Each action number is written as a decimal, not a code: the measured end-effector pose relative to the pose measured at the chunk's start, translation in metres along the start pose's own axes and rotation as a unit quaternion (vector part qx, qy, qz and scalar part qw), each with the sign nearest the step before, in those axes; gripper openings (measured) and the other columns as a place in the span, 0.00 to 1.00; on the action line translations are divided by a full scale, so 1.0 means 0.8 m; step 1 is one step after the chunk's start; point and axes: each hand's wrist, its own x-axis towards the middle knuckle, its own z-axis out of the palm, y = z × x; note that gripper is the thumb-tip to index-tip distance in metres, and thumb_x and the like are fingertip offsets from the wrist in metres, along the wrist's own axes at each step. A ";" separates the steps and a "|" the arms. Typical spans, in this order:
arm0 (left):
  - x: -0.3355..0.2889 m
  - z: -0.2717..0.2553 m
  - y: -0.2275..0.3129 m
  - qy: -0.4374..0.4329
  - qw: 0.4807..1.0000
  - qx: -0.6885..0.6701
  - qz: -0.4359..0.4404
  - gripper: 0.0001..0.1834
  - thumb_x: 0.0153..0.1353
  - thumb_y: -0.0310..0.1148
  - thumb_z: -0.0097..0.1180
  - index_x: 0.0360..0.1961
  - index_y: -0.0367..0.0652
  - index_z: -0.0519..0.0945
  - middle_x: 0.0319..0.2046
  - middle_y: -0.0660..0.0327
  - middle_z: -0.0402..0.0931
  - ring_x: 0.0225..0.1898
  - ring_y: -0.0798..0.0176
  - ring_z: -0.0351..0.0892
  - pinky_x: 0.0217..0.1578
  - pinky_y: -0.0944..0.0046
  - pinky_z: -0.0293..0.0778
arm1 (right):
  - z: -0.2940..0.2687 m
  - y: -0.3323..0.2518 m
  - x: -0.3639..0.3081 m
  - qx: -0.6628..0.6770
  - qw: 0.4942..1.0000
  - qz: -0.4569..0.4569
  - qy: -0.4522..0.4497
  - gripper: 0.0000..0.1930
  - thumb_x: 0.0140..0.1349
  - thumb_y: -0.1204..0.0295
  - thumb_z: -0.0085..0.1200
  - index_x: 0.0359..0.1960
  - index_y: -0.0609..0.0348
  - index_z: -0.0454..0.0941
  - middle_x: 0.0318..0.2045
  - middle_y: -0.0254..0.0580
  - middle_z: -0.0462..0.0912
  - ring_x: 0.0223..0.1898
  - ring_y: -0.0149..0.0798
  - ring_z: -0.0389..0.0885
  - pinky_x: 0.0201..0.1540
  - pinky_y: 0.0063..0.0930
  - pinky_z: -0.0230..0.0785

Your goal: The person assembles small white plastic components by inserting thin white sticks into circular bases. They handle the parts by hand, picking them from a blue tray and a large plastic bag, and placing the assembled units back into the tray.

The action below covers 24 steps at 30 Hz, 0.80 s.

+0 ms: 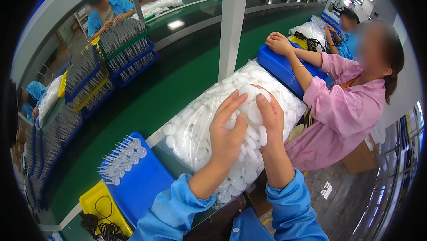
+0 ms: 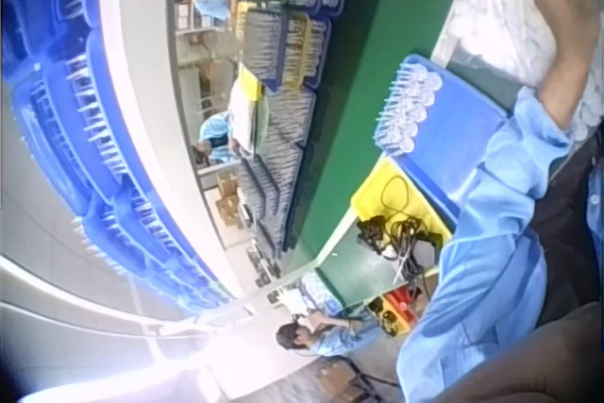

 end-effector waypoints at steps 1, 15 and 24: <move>-0.003 0.001 0.001 0.001 1.000 -0.004 -0.002 0.24 0.68 0.27 0.62 0.65 0.42 0.89 0.75 0.44 0.77 0.76 0.44 0.76 0.76 0.51 0.69 | 0.001 -0.002 -0.003 0.003 1.000 -0.002 0.005 0.25 0.81 0.61 0.57 0.70 0.66 0.79 0.57 0.43 0.88 0.52 0.31 0.88 0.55 0.26 0.80; -0.017 -0.100 0.101 0.054 0.992 0.071 0.088 0.23 0.66 0.25 0.63 0.63 0.41 0.90 0.71 0.40 0.79 0.73 0.41 0.79 0.74 0.50 0.72 | 0.127 -0.020 -0.055 0.106 0.992 0.015 -0.073 0.25 0.81 0.58 0.55 0.68 0.65 0.80 0.56 0.43 0.88 0.53 0.33 0.88 0.54 0.27 0.80; -0.123 -0.270 0.150 0.147 0.973 0.176 0.026 0.26 0.66 0.21 0.59 0.65 0.40 0.88 0.73 0.42 0.78 0.76 0.45 0.76 0.76 0.52 0.68 | 0.265 0.072 -0.156 0.134 0.971 0.113 -0.165 0.19 0.80 0.67 0.60 0.66 0.65 0.83 0.56 0.41 0.89 0.53 0.29 0.87 0.56 0.26 0.80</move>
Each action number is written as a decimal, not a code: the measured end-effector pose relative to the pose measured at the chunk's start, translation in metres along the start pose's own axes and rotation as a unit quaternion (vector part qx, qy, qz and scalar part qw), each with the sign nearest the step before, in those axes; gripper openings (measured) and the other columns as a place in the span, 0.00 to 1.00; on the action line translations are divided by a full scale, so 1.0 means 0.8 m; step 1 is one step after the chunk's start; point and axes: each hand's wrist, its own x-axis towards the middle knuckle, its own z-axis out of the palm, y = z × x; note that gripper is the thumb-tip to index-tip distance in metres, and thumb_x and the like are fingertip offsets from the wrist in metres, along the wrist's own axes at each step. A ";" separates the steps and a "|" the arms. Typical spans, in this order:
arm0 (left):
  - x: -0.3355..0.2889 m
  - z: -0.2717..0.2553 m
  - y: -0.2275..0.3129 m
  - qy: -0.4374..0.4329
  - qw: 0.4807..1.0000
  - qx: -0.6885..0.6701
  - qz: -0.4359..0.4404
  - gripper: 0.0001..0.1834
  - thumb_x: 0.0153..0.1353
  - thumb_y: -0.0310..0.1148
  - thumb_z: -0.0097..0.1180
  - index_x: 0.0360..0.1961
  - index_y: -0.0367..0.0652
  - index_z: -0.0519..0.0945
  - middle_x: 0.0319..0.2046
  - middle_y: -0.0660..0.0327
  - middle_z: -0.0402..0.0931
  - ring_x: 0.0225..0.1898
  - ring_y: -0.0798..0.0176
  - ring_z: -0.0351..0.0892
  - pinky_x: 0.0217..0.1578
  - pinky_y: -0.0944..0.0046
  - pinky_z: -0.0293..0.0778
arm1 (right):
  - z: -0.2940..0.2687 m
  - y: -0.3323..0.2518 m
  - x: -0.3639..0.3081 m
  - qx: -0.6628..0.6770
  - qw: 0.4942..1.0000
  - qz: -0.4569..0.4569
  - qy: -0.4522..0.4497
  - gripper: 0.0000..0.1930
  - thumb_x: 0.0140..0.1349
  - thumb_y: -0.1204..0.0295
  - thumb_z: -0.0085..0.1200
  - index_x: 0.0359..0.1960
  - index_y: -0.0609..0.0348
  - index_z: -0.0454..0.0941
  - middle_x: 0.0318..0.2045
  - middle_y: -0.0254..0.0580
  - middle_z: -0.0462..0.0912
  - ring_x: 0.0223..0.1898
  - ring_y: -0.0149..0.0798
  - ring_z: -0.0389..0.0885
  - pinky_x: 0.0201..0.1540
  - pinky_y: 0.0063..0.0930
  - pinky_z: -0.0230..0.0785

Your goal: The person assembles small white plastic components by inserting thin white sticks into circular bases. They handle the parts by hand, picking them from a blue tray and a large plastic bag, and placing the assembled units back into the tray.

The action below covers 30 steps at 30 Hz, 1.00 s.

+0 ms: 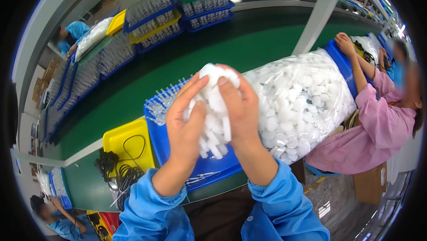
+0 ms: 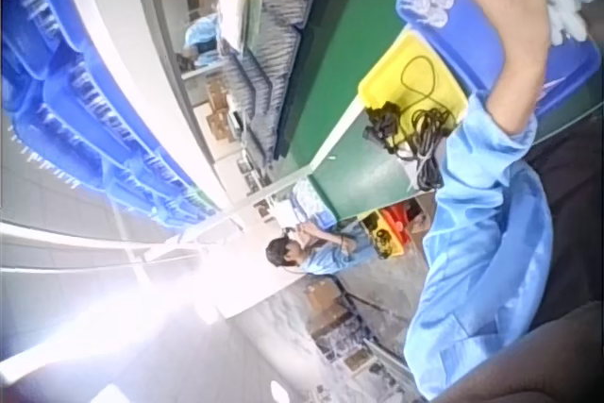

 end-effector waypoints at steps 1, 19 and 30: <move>-0.013 -0.019 -0.003 0.005 1.000 0.012 -0.020 0.27 0.66 0.21 0.58 0.66 0.40 0.88 0.73 0.42 0.78 0.76 0.45 0.75 0.77 0.51 0.66 | 0.006 0.020 -0.008 -0.001 1.000 0.019 -0.002 0.19 0.80 0.67 0.60 0.66 0.65 0.83 0.56 0.41 0.89 0.54 0.29 0.87 0.57 0.26 0.80; -0.113 -0.100 -0.100 0.087 0.991 -0.024 -0.100 0.23 0.63 0.16 0.62 0.59 0.39 0.84 0.67 0.44 0.81 0.73 0.47 0.76 0.78 0.48 0.65 | -0.019 0.148 -0.063 -0.291 0.948 -0.059 -0.113 0.23 0.69 0.77 0.64 0.66 0.64 0.82 0.63 0.51 0.85 0.65 0.44 0.83 0.69 0.39 0.74; -0.117 -0.117 -0.072 0.021 0.992 -0.007 -0.126 0.27 0.63 0.18 0.62 0.64 0.41 0.79 0.63 0.46 0.83 0.73 0.45 0.76 0.79 0.42 0.62 | -0.048 0.102 -0.056 -0.405 0.869 -0.064 -0.277 0.29 0.57 0.74 0.73 0.64 0.56 0.85 0.64 0.54 0.83 0.64 0.56 0.84 0.66 0.45 0.77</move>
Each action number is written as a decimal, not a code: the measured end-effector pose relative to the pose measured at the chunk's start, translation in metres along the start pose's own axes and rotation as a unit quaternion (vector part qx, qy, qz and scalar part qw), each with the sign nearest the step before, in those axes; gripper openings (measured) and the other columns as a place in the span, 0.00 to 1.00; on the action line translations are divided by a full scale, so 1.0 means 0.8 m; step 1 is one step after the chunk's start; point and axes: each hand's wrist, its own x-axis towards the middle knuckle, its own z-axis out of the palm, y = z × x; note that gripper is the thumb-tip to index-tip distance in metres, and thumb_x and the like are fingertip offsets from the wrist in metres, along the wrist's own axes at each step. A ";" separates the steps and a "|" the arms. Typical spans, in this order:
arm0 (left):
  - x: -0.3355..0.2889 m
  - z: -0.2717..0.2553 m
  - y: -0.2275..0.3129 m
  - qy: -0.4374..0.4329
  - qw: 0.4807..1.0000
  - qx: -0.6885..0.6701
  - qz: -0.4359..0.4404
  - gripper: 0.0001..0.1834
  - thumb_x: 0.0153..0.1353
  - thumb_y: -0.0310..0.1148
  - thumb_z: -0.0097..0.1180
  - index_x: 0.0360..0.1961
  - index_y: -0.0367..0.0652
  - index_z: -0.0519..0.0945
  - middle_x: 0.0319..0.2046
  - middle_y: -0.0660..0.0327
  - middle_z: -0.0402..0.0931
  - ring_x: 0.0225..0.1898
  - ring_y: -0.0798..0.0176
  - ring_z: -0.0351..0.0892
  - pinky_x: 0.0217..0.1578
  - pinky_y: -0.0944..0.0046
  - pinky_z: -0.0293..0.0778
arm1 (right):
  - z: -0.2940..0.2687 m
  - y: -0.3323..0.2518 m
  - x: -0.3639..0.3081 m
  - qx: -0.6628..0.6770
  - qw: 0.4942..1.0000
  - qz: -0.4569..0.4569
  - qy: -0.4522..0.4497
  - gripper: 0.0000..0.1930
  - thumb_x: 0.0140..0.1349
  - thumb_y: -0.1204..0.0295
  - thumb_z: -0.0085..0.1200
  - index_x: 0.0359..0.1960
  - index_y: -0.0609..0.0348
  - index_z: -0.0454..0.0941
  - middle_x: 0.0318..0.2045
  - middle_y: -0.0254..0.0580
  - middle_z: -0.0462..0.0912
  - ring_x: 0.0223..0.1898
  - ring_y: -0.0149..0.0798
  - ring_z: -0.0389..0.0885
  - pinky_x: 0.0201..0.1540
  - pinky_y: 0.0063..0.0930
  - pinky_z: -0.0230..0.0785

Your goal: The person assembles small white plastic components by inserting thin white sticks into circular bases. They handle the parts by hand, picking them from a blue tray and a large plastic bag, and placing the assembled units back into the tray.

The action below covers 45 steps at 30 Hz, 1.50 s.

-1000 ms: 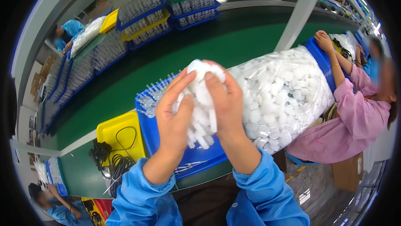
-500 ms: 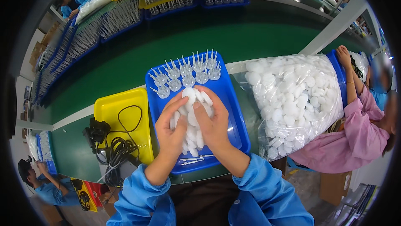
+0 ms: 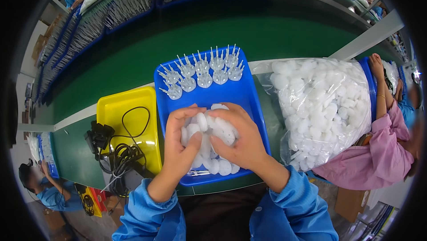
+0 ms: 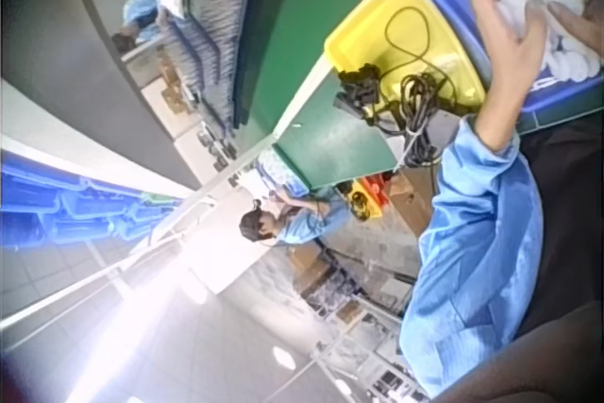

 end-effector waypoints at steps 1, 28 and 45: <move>-0.002 -0.008 0.004 -0.032 0.999 0.041 0.007 0.26 0.65 0.20 0.60 0.66 0.40 0.79 0.66 0.45 0.81 0.74 0.44 0.75 0.79 0.43 0.62 | -0.005 -0.001 0.000 -0.011 1.000 -0.011 -0.013 0.29 0.56 0.74 0.74 0.63 0.55 0.86 0.64 0.54 0.83 0.63 0.56 0.84 0.66 0.44 0.78; -0.064 -0.046 0.057 -0.129 0.849 0.504 0.096 0.32 0.63 0.54 0.74 0.66 0.56 0.86 0.79 0.53 0.71 0.82 0.35 0.65 0.78 0.22 0.51 | -0.049 -0.034 -0.036 -0.314 0.937 -0.086 -0.130 0.33 0.64 0.51 0.70 0.70 0.43 0.83 0.78 0.50 0.74 0.79 0.65 0.70 0.80 0.70 0.56; -0.087 -0.032 0.054 -0.192 0.816 0.534 0.107 0.07 0.57 0.38 0.75 0.38 0.61 0.96 0.80 0.66 0.71 0.84 0.39 0.60 0.78 0.15 0.47 | -0.060 -0.021 -0.074 -0.316 0.936 -0.109 -0.111 0.28 0.58 0.45 0.76 0.59 0.35 0.89 0.70 0.43 0.81 0.72 0.56 0.79 0.74 0.61 0.69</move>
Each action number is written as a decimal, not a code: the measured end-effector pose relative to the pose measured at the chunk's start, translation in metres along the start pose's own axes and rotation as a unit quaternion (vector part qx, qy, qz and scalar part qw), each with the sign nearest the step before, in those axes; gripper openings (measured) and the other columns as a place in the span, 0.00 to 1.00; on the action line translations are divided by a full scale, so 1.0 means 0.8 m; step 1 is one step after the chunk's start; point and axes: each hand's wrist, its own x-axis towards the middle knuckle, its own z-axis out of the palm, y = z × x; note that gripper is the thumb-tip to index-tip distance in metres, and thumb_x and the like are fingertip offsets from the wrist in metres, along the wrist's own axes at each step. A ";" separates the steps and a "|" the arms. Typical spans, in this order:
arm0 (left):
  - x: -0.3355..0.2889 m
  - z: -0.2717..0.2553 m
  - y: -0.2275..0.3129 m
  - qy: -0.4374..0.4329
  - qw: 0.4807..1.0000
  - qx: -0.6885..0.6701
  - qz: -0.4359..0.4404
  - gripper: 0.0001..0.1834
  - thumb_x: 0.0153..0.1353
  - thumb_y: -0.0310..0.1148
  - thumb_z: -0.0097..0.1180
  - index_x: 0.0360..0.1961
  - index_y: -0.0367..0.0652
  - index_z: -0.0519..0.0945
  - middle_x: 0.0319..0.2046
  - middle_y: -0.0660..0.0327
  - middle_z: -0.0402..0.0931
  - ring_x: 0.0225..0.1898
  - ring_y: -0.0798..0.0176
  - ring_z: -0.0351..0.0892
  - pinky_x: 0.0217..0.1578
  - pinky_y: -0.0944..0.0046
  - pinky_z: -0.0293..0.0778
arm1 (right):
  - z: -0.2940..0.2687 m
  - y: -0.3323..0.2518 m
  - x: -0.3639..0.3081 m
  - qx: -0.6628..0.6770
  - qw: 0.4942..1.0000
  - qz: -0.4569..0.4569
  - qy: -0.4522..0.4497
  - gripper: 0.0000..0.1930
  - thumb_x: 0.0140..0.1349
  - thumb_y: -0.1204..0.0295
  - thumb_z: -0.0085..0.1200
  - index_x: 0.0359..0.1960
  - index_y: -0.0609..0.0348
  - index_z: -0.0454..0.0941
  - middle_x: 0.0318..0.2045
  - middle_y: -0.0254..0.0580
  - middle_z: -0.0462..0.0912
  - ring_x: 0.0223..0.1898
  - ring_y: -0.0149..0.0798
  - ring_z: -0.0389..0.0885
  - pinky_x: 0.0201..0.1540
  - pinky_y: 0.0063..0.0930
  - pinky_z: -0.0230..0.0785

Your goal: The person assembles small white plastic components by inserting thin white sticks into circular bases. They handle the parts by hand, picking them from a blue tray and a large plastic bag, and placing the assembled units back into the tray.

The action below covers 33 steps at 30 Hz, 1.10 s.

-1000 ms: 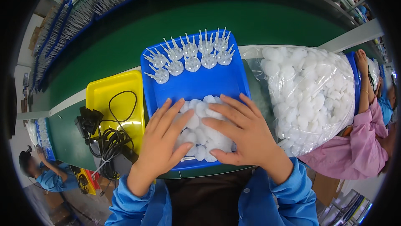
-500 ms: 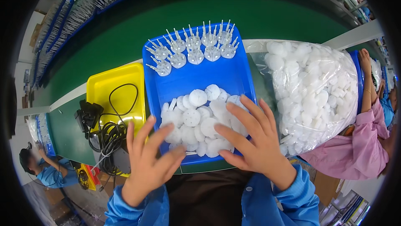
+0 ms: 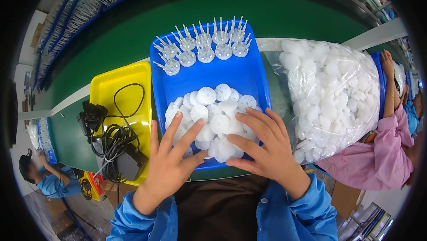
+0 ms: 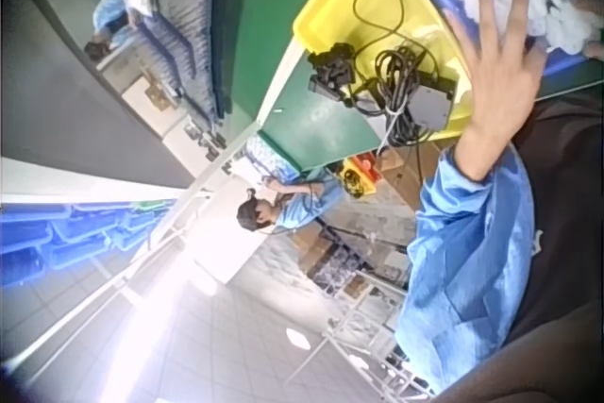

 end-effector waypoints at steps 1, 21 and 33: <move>0.003 0.000 0.000 -0.006 1.000 -0.009 0.002 0.07 0.57 0.38 0.75 0.38 0.61 0.96 0.80 0.66 0.71 0.85 0.39 0.59 0.78 0.15 0.47 | 0.002 0.000 0.001 0.003 1.000 0.007 0.009 0.28 0.58 0.45 0.76 0.59 0.35 0.89 0.70 0.43 0.82 0.72 0.56 0.79 0.74 0.60 0.69; 0.032 -0.013 0.005 -0.058 0.996 0.032 0.055 0.09 0.58 0.33 0.70 0.23 0.47 0.83 0.82 0.63 0.68 0.86 0.41 0.56 0.77 0.11 0.47 | 0.001 -0.005 0.027 -0.034 0.999 -0.001 0.026 0.24 0.55 0.46 0.77 0.50 0.39 0.89 0.63 0.37 0.84 0.63 0.49 0.85 0.72 0.58 0.70; 0.045 -0.018 -0.001 -0.094 0.988 0.014 0.118 0.08 0.57 0.32 0.70 0.26 0.41 0.85 0.84 0.54 0.64 0.87 0.42 0.56 0.77 0.15 0.52 | -0.005 -0.008 0.012 -0.014 1.000 0.014 -0.004 0.26 0.56 0.49 0.78 0.55 0.40 0.89 0.71 0.41 0.80 0.70 0.54 0.79 0.76 0.63 0.63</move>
